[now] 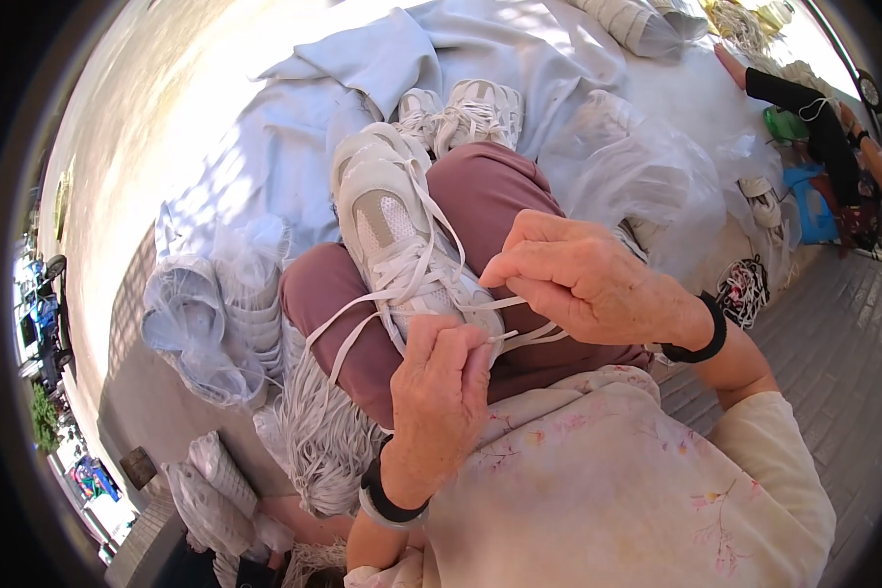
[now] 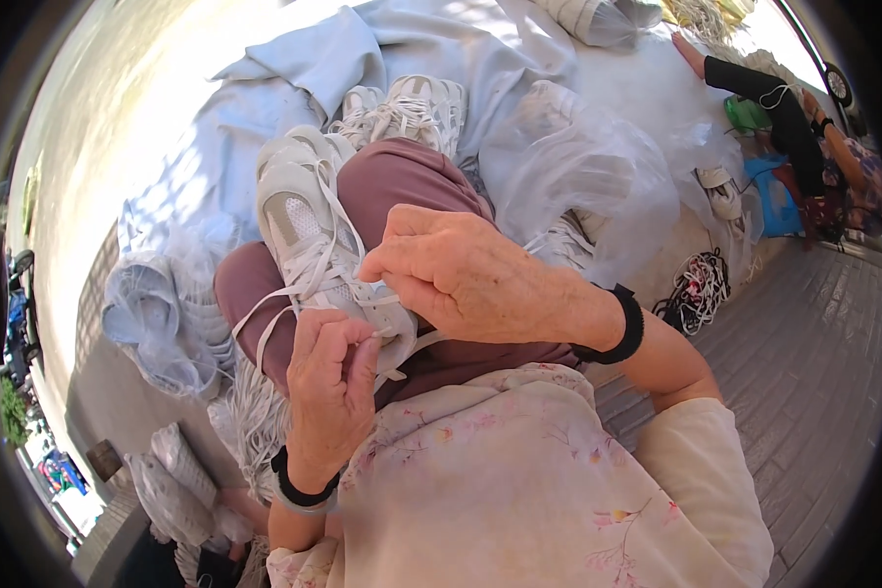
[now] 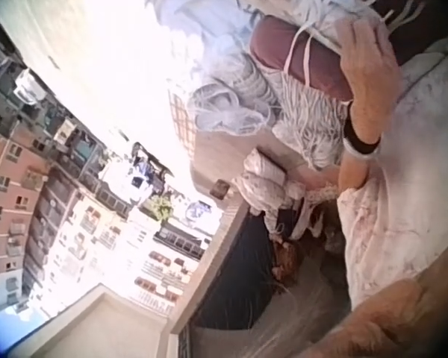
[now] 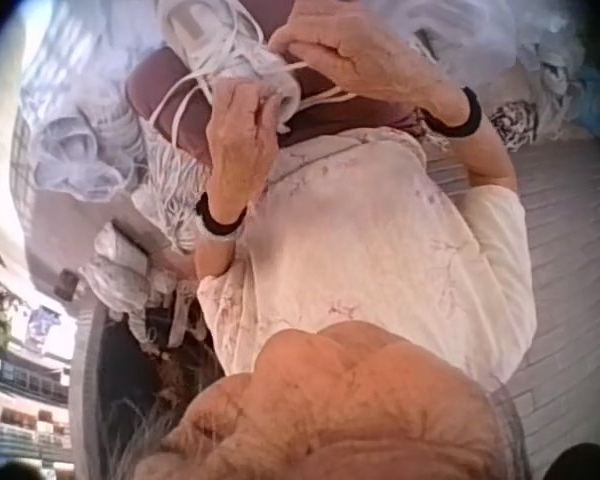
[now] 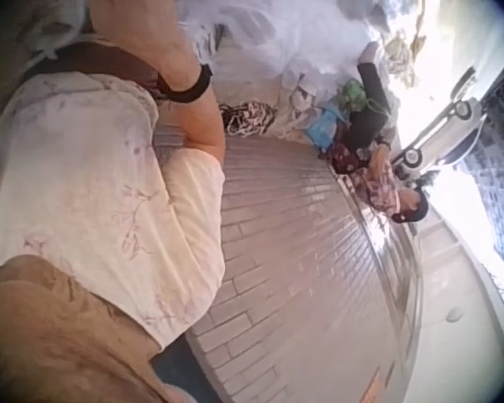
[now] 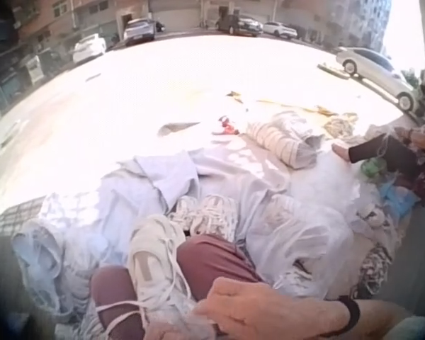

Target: Lacing a pair of white sneakers while sitting outdoors.

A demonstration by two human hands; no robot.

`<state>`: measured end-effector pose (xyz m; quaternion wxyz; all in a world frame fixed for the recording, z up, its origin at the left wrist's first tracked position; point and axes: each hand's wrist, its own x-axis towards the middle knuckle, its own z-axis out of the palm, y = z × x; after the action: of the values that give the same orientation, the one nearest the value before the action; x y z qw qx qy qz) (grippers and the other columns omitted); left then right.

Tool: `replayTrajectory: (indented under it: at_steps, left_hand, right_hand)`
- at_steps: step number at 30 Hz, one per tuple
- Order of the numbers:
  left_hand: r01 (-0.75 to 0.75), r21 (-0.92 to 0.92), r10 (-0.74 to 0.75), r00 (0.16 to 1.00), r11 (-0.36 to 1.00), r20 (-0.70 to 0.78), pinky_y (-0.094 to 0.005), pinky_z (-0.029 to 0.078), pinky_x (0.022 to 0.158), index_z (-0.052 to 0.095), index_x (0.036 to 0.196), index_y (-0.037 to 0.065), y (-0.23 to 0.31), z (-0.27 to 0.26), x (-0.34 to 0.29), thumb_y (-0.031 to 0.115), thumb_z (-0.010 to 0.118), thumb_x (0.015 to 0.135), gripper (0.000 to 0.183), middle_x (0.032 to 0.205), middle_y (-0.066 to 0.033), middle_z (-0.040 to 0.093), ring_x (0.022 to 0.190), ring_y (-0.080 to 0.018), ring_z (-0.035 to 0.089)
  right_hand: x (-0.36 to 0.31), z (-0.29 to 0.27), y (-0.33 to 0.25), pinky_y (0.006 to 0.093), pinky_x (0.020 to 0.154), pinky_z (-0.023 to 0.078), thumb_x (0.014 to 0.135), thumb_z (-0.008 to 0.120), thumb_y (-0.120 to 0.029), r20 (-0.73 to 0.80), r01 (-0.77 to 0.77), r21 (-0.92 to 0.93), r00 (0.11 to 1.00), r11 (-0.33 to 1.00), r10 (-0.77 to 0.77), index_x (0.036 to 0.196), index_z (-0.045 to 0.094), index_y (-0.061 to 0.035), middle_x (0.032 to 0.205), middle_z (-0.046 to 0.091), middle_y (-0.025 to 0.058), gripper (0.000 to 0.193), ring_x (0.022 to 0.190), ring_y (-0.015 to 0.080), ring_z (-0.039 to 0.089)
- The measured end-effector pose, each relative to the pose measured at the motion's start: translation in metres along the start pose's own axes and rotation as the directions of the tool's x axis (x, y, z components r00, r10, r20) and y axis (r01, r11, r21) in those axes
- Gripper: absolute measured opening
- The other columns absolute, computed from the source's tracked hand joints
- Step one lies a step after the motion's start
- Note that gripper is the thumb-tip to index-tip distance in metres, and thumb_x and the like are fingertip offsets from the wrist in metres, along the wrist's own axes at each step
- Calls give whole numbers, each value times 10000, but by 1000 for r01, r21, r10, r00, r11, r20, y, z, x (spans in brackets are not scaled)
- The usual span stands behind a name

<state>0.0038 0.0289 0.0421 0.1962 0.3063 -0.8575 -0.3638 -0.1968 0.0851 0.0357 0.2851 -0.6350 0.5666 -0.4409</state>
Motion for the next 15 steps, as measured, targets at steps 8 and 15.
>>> replayTrajectory:
  at_steps: [8, 15]
  left_hand:
    - [-77, -756, 502, 790, 650, 351, -352, 476, 718, 565, 946, 26, 91, 41, 0, 14, 635, 841, 126, 1007, -129, 504, 873, -274, 541]
    - [-58, -470, 239, 911, 881, 336, -374, 472, 714, 545, 997, 35, 30, 12, -12, 34, 581, 901, 103, 842, -94, 565, 800, -258, 567]
  right_hand:
    - [19, -50, -48, 301, 651, 433, 880, 556, -1, 60, -265, 154, 964, 952, 259, 980, 623, -17, 746, 537, 61, 121, 726, 189, 536]
    - [1, 13, -12, 321, 673, 473, 875, 531, 33, 147, -117, -11, 982, 993, 117, 993, 577, 2, 906, 575, 117, 131, 780, 272, 573]
